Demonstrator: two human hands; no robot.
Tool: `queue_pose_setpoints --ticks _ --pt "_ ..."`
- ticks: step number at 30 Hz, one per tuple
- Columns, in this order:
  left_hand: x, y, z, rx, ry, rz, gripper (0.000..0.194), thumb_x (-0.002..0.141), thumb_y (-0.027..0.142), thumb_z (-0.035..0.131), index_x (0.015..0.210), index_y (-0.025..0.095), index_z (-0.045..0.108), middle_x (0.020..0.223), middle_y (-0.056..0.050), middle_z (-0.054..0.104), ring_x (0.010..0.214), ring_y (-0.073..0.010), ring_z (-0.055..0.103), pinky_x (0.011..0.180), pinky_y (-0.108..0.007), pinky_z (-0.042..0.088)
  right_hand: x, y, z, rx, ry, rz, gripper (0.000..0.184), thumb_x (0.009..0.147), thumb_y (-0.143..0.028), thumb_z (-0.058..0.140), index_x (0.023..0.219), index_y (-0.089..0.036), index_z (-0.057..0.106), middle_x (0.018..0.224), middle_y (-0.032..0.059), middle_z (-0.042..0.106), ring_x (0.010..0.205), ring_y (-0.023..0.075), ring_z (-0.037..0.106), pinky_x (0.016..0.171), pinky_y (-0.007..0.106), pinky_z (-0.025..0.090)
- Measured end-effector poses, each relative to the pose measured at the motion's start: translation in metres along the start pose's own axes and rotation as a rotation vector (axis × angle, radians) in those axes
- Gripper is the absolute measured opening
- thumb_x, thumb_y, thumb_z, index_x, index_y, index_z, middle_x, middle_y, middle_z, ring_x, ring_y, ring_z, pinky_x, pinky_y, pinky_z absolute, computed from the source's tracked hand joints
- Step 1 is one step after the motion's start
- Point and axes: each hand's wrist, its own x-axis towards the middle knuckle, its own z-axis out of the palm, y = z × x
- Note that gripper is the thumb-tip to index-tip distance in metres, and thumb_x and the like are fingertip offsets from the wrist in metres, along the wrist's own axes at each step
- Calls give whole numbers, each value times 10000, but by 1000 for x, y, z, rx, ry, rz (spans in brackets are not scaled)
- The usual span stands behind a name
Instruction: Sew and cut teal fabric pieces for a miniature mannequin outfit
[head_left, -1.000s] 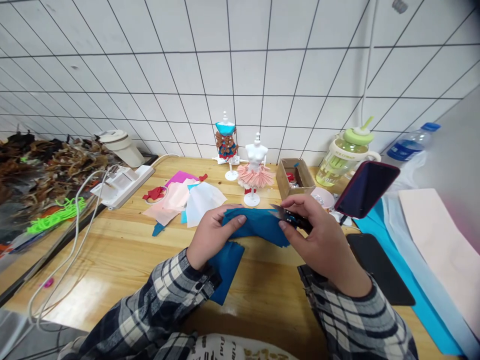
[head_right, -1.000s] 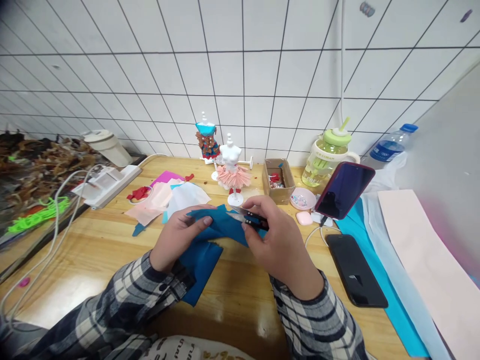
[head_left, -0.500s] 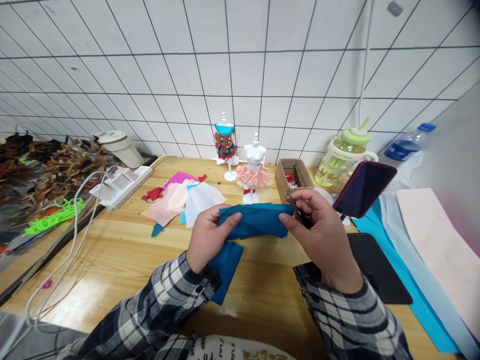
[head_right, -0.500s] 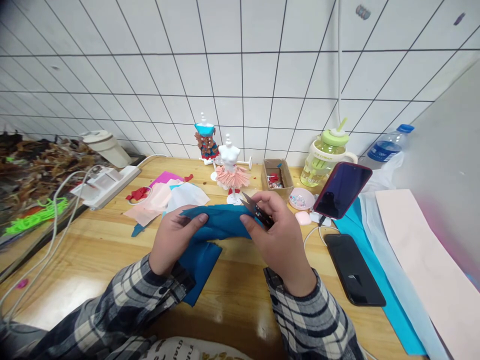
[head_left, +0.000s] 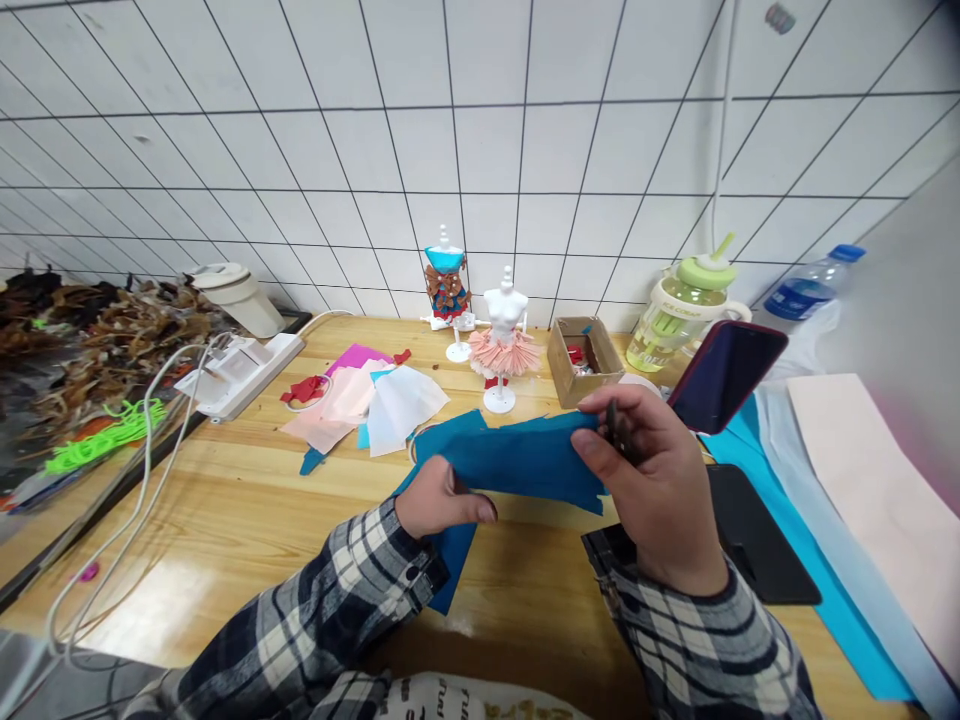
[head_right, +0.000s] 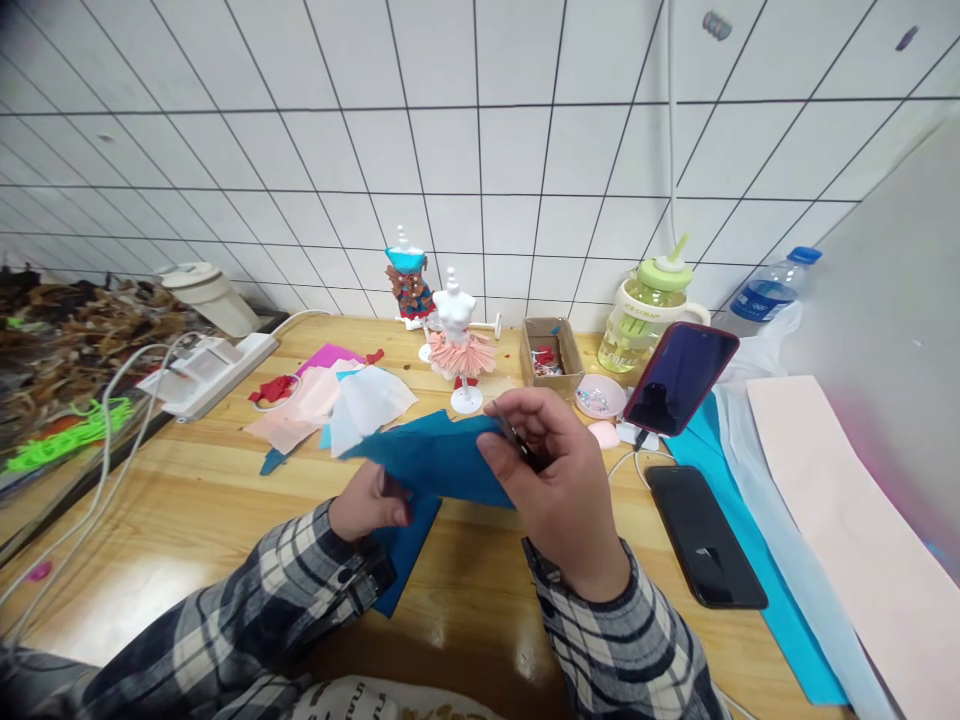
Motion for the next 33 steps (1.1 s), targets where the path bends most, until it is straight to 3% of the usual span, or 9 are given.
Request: queue_pose_setpoints --ticks 3,5,11,16,20,23,25,29,33 --pt "0 -4 5 61 -200 -37 605 640 390 794 1178 167 630 1232 -121 634 1184 -342 541 1022 -436 417 -2 -1 -1 97 88 27 177 789 -252 677 951 -266 606 738 -32 501 612 91 468 505 188 394" --pt "-2 -6 10 87 -248 -74 592 708 332 751 1250 171 575 1263 -123 616 1168 -328 559 999 -437 443 -1 -1 -2 178 136 81 205 792 -276 673 983 -274 598 703 -41 445 567 83 424 465 184 351" --pt "-11 -5 20 -3 -195 -139 581 784 306 688 1321 178 508 1312 -119 585 1202 -316 542 1010 -432 444 7 5 -6 261 252 206 256 767 -293 693 1009 -267 614 770 -38 456 551 60 399 471 182 344" --pt "-13 2 23 -156 -316 -305 445 798 324 679 1214 178 617 1200 -99 665 1088 -290 624 950 -405 489 14 12 -7 274 342 234 255 745 -302 704 974 -244 608 762 -38 494 576 71 445 488 183 384" --pt "-18 5 25 -291 -192 -421 446 794 334 691 1205 175 621 1115 -98 706 1005 -273 665 899 -396 516 20 25 -6 365 390 291 241 738 -292 703 943 -230 592 690 -65 466 474 42 374 399 161 321" --pt "-24 9 22 -414 -98 -493 441 791 367 690 1169 145 641 1096 -129 709 994 -296 670 880 -415 526 24 38 -5 444 288 377 275 790 -343 646 1035 -239 579 609 -86 437 399 38 320 338 161 262" --pt "-27 14 18 -462 44 -489 448 787 370 693 1171 149 634 1117 -131 702 994 -299 671 885 -423 526 25 46 -4 437 145 489 364 828 -390 592 1153 -232 551 653 -55 535 432 61 436 354 173 336" --pt "-30 21 3 -381 273 -511 465 793 384 679 1196 162 611 1132 -122 698 1005 -303 668 898 -435 524 16 59 4 267 -146 708 540 864 -402 539 1364 -230 429 987 66 684 699 144 655 532 263 525" --pt "-32 16 -13 -108 402 -465 528 785 477 653 1198 151 610 1180 -115 676 1072 -316 633 957 -440 484 -8 72 19 179 -398 684 516 880 -463 504 1353 -258 489 945 43 713 842 190 668 741 361 548"
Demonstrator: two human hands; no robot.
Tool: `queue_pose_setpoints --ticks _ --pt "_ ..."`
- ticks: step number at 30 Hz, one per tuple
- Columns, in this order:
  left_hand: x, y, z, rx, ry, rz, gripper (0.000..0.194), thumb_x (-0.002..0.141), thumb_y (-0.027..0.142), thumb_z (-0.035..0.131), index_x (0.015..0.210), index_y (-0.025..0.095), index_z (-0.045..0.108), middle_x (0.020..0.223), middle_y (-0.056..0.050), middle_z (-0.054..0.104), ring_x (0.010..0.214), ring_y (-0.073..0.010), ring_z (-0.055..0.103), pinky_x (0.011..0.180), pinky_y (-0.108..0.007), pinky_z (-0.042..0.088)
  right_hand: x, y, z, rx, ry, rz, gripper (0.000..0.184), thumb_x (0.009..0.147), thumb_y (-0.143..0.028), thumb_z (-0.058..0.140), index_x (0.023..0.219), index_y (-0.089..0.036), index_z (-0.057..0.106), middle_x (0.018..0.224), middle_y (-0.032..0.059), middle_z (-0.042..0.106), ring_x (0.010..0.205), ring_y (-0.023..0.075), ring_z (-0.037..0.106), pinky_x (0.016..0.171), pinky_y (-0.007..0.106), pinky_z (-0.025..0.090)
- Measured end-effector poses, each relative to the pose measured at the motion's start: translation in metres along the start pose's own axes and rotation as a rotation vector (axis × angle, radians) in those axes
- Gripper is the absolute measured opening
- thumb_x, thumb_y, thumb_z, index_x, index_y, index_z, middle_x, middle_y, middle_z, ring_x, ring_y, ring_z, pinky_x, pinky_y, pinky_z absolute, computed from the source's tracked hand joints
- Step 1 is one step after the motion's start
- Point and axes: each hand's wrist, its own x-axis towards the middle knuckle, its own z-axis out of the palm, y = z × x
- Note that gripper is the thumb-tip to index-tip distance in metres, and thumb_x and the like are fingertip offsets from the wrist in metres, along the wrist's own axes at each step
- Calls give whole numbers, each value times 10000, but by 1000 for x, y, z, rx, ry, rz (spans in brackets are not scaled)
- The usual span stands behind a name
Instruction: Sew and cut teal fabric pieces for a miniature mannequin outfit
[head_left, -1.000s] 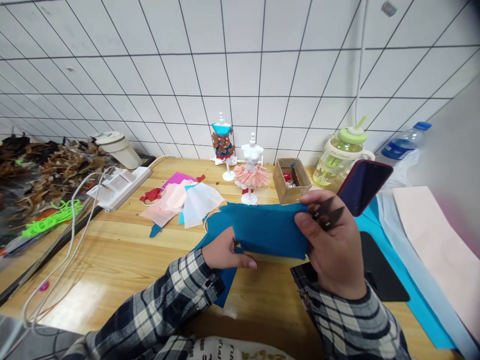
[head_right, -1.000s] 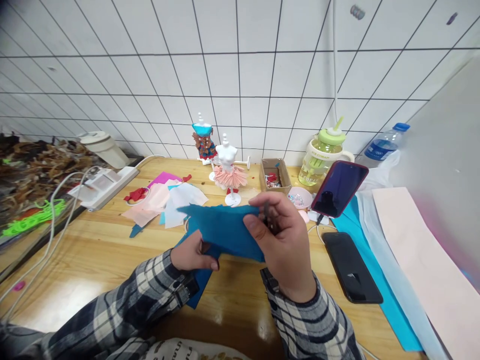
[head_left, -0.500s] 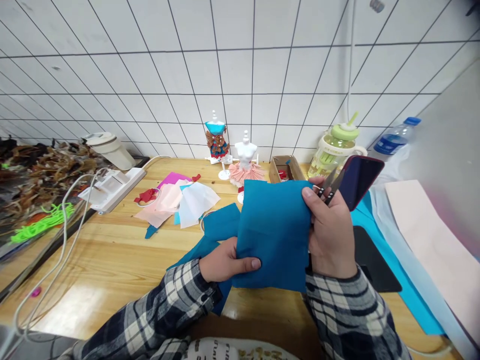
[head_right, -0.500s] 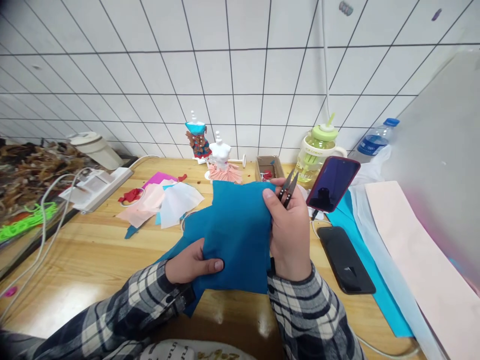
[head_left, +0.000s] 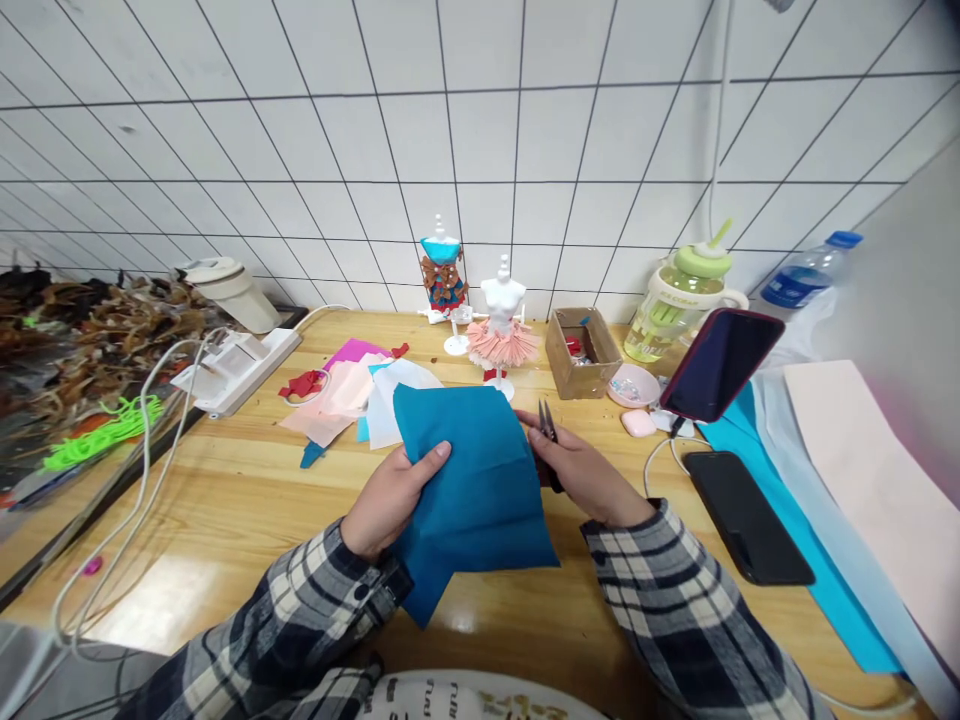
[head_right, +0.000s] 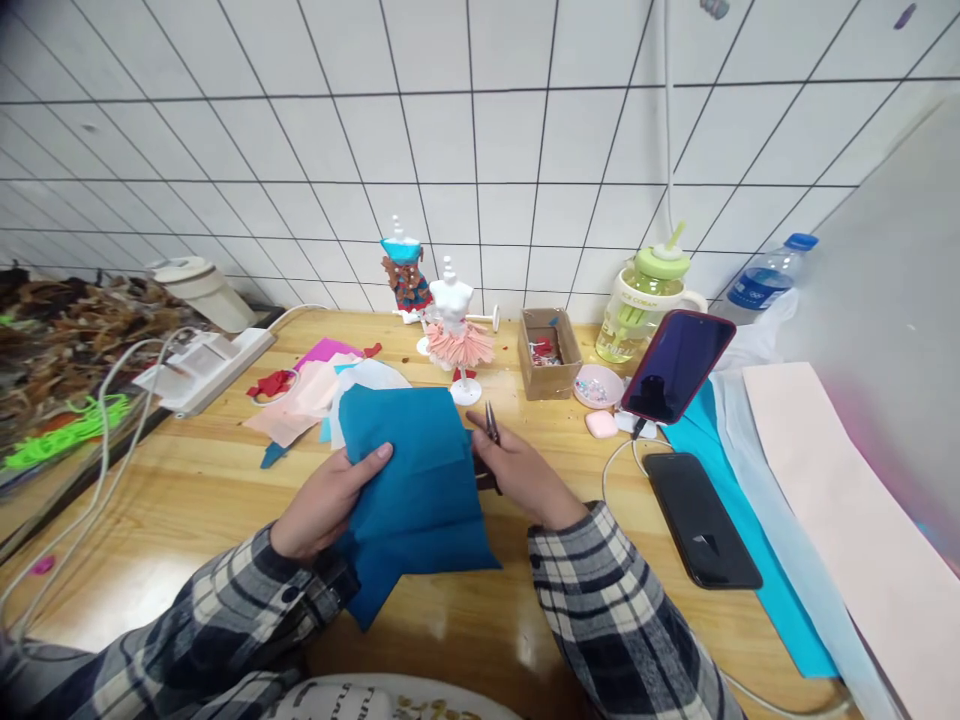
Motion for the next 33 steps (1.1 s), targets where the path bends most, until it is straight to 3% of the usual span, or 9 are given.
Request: queue_pose_setpoints --ticks 3,5,10,16,20,24,27,29,33 --pt "7 -8 -9 287 121 164 500 761 500 663 1126 157 658 1197 -83 671 1118 -310 601 1026 -405 419 -5 20 11 -77 72 -135 486 876 -520 493 1297 -284 557 1145 29 670 1157 221 552 967 401 453" --pt "11 -14 -12 398 152 220 475 766 505 653 1090 159 678 1182 -72 680 1117 -307 598 1038 -394 400 -9 29 15 -69 140 -127 549 886 -547 453 1351 -259 501 1206 41 644 1171 238 546 977 431 441" --pt "22 -26 -10 452 153 249 439 803 502 609 1078 168 684 1161 -68 690 1102 -298 605 1015 -386 416 -12 36 22 -195 154 -176 591 858 -439 543 1401 -233 431 1431 47 460 1285 233 456 1098 426 324" --pt "32 -35 -10 399 154 228 459 786 510 629 1060 145 680 1148 -100 691 1079 -310 613 1003 -419 424 -7 45 29 -257 210 -190 531 872 -355 497 1379 -208 448 1419 60 474 1317 220 417 1118 414 290" --pt "32 -39 -14 88 27 130 512 747 514 674 1115 160 636 1183 -111 672 1091 -317 610 980 -446 448 -6 49 28 -296 278 -170 493 875 -346 473 1341 -185 473 1168 79 645 1039 222 600 944 399 447" --pt "31 -47 -22 -339 -225 -76 658 763 660 553 1228 195 559 1210 -123 654 1153 -315 584 981 -476 447 -6 50 31 -280 372 -167 479 871 -362 473 1317 -186 490 922 45 654 818 193 598 804 365 490" --pt "30 -50 -27 -445 -398 -184 752 711 758 508 1182 179 604 1209 -139 653 1207 -326 542 1009 -474 424 -8 51 35 -221 455 -164 508 883 -385 453 1352 -190 458 963 55 638 843 198 591 811 370 492" --pt "29 -50 -27 -440 -451 -209 699 687 681 623 1153 159 630 1211 -155 650 1201 -344 544 1013 -483 419 -9 54 39 -219 480 -141 527 887 -394 446 1369 -179 443 1054 76 635 923 213 592 876 390 476" --pt "28 -46 -19 -305 -334 -236 444 747 337 731 1138 143 649 1204 -145 657 1143 -312 596 1028 -467 416 -10 59 44 -246 416 -145 547 882 -409 462 1375 -174 441 1320 94 542 1168 239 522 1020 401 392"
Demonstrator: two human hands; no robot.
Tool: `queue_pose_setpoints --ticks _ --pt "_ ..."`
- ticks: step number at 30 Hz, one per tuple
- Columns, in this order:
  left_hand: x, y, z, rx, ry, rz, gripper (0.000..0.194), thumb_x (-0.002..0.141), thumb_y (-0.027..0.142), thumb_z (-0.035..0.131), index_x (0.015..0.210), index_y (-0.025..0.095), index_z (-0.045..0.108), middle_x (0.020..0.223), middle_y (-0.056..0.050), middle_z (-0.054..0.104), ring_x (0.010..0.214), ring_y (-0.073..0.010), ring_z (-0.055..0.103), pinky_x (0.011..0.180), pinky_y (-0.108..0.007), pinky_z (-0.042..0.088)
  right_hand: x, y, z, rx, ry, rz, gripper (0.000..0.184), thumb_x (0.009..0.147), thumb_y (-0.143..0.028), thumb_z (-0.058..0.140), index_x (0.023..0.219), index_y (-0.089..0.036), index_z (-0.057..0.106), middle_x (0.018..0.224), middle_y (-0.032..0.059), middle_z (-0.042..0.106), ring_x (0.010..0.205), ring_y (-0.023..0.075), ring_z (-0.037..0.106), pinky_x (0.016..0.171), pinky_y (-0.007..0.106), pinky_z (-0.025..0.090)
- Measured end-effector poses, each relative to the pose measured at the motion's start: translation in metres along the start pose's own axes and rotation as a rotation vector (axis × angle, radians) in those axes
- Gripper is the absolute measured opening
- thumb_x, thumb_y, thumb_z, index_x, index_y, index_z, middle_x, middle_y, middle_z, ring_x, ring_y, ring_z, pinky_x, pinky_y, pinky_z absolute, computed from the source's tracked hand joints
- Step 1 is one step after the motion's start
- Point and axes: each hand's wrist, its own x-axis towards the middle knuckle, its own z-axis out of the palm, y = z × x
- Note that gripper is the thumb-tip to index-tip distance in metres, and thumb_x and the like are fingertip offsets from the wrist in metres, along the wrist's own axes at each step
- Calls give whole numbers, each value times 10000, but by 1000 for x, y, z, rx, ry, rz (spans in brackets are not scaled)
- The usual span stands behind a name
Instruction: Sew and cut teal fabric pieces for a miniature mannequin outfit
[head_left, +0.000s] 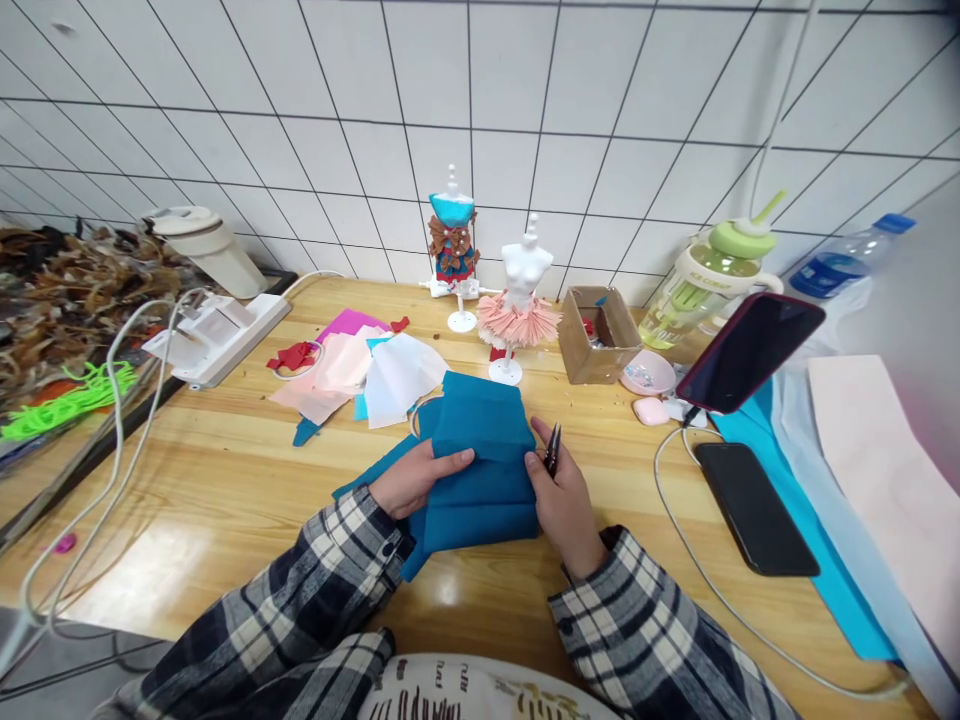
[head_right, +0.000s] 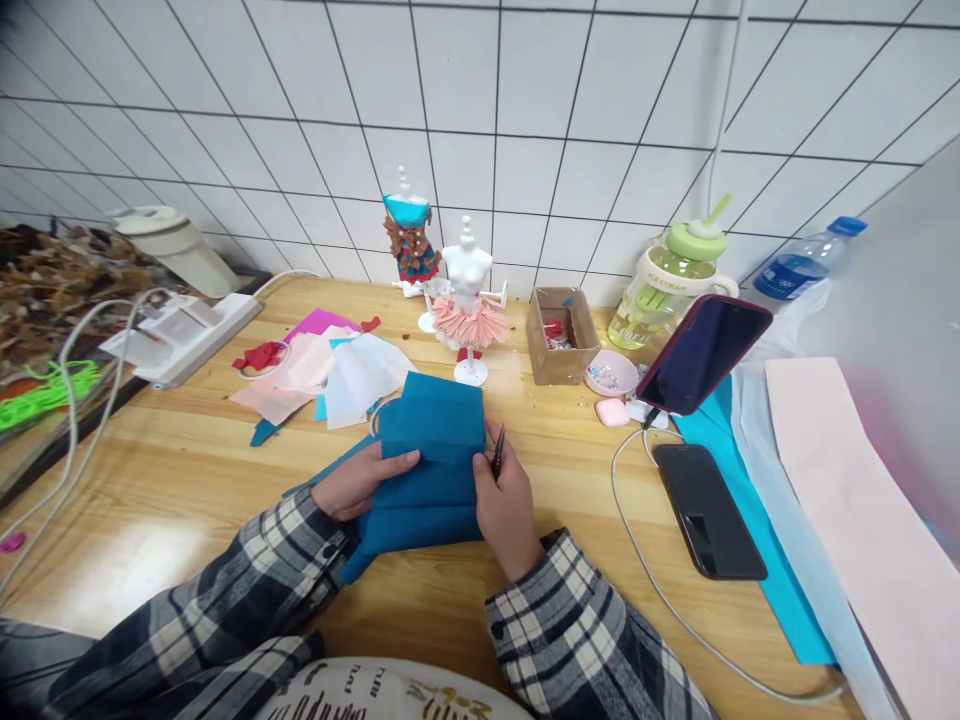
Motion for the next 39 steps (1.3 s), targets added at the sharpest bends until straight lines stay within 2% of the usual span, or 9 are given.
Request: queue_pose_setpoints --ticks 3,6,10,12,14,16,22,29,39 --pt "2 2 4 58 122 30 432 747 320 732 1124 125 656 1160 -138 680 1088 -301 632 1026 -473 424 -1 4 -3 23 -91 -7 555 894 -429 455 1397 -199 411 1340 87 537 1179 235 528 1009 404 407" --pt "3 3 1 92 166 41 474 713 346 756 1120 125 658 1144 -135 688 1066 -304 644 1016 -483 436 2 9 -16 -2 -167 -92 520 913 -450 431 1385 -232 433 1313 71 559 1158 214 543 1010 383 401" --pt "1 3 -3 151 193 83 528 691 402 763 1133 134 653 1167 -136 676 1093 -316 627 1010 -489 441 10 15 -46 -111 -286 -94 486 895 -499 464 1305 -240 492 956 35 669 853 176 617 805 332 487" --pt "1 2 -4 206 207 106 515 698 412 756 1129 149 655 1179 -119 674 1128 -319 604 1013 -479 440 13 17 -58 -138 -306 -52 424 915 -530 400 1142 -216 570 800 11 638 693 152 576 666 291 477" --pt "1 1 -4 269 210 115 488 709 415 747 1116 161 661 1187 -101 673 1154 -322 584 1018 -465 437 14 18 -66 -189 -311 -46 494 952 -531 267 872 -195 620 694 12 597 615 143 531 588 272 435" --pt "2 0 -4 310 201 117 485 713 417 744 1121 167 660 1201 -96 666 1160 -330 577 1019 -463 435 15 18 -67 -313 -330 -46 587 963 -523 205 695 -194 610 610 21 570 571 146 516 554 272 397" --pt "3 -3 -6 314 173 112 505 739 397 728 1174 161 623 1212 -108 658 1207 -338 539 1000 -464 455 13 11 -58 -571 -347 -29 619 974 -477 188 592 -212 596 539 34 590 561 165 553 600 293 368" --pt "3 -2 -6 306 163 86 476 741 389 729 1144 152 638 1209 -108 660 1192 -333 553 1001 -447 457 9 9 -51 -649 -363 -53 577 977 -443 190 560 -217 518 599 38 612 588 159 553 593 284 335" --pt "3 -2 -9 379 150 96 485 751 405 715 1156 154 628 1242 -97 640 1173 -323 570 1011 -447 455 11 13 -55 -572 -350 -13 551 979 -443 193 640 -208 559 590 20 590 584 147 532 574 256 328"
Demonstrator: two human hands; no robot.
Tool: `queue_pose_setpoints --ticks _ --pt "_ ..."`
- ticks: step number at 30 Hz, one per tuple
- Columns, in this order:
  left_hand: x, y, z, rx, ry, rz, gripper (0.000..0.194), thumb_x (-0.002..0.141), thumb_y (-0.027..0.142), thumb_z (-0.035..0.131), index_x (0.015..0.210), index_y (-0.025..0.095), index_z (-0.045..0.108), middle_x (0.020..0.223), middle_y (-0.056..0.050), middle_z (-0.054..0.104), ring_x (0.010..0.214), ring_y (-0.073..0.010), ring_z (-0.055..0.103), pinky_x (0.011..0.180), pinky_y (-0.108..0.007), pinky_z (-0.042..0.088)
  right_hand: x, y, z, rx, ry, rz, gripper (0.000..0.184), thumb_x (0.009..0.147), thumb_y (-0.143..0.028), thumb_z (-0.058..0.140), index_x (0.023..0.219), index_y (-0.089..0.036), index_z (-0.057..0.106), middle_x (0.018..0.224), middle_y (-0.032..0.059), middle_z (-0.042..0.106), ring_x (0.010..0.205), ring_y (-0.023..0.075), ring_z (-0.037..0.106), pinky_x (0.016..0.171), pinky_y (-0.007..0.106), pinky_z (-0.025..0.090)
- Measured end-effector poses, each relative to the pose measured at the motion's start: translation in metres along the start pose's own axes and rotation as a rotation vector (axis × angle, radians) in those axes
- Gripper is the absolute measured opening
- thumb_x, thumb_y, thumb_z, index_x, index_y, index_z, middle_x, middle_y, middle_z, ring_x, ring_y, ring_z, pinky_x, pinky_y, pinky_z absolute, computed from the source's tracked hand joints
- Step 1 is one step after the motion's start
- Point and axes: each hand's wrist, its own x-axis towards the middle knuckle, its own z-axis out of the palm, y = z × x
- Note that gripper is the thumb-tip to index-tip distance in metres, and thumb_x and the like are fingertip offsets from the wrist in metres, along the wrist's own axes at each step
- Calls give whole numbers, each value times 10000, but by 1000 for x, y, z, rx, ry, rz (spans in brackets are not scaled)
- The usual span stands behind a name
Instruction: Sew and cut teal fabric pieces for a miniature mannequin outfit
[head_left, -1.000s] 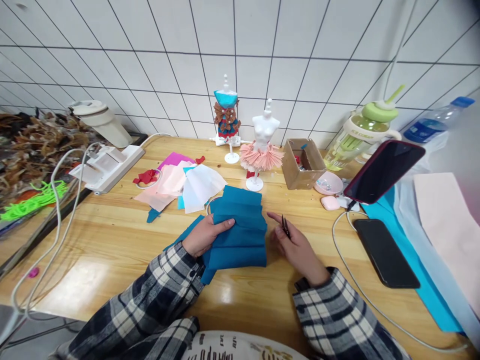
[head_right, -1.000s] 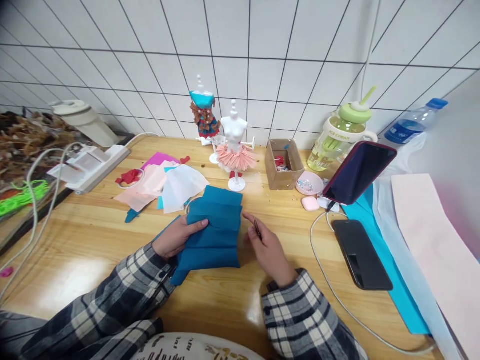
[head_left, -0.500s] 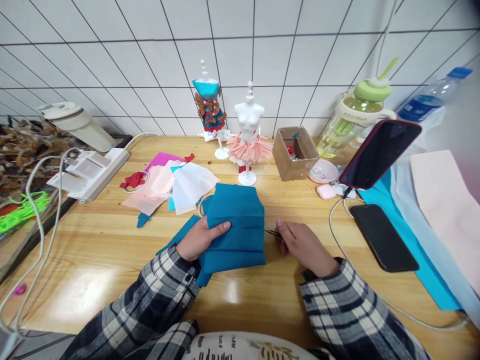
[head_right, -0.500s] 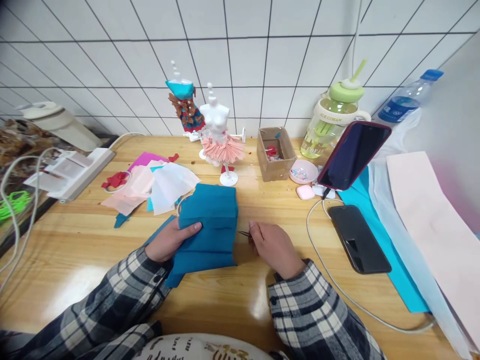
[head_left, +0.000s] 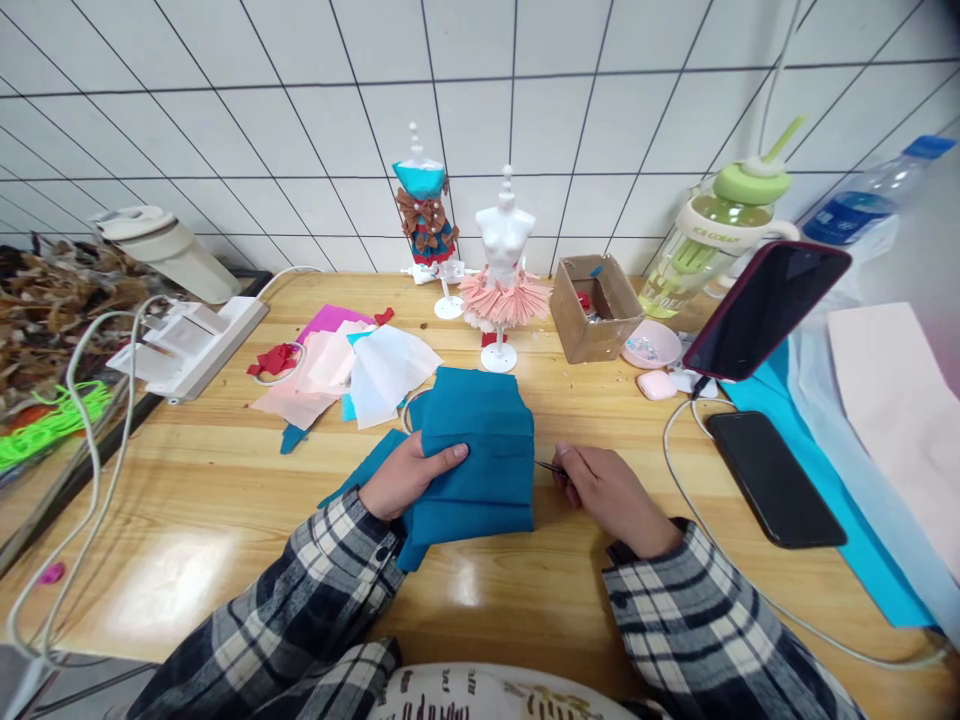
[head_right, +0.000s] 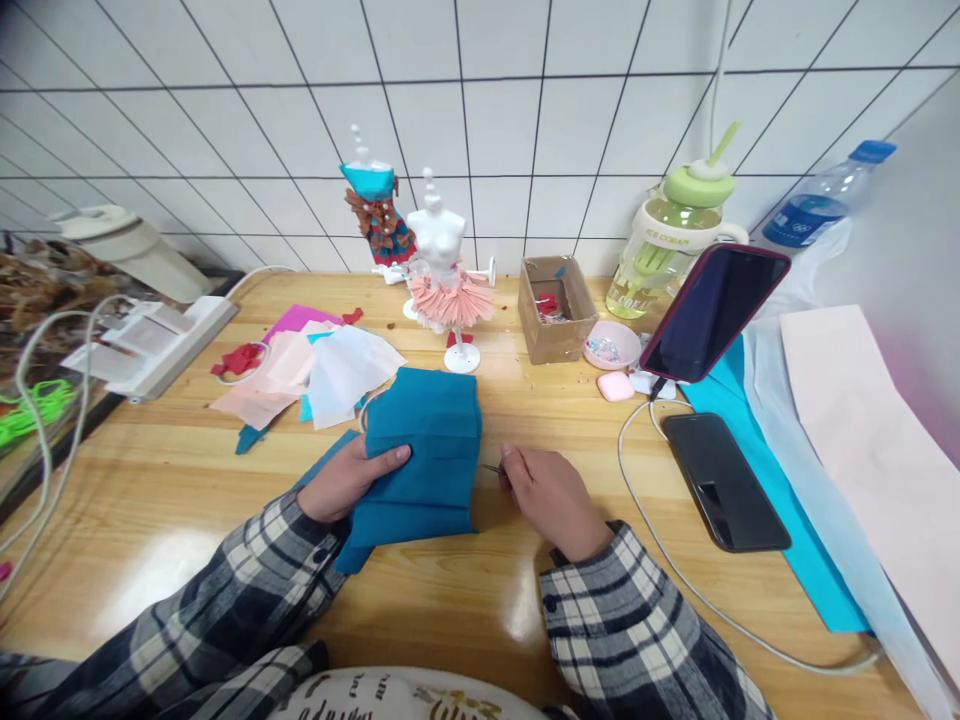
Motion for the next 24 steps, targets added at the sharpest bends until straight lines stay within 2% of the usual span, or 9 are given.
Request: queue_pose_setpoints --ticks 9,24 --pt "-1 3 3 100 10 19 539 731 452 718 1169 154 613 1248 -93 637 1156 -322 582 1000 -437 466 1 -1 5 4 -17 -27 555 984 -445 180 627 -207 532 599 11 588 596 141 522 581 254 310" --pt "-1 3 0 200 -6 21 484 764 436 690 1155 162 609 1220 -70 659 1145 -299 593 1000 -419 467 3 -3 4 -123 -31 -32 473 976 -372 231 634 -197 507 625 9 589 612 130 513 594 261 274"
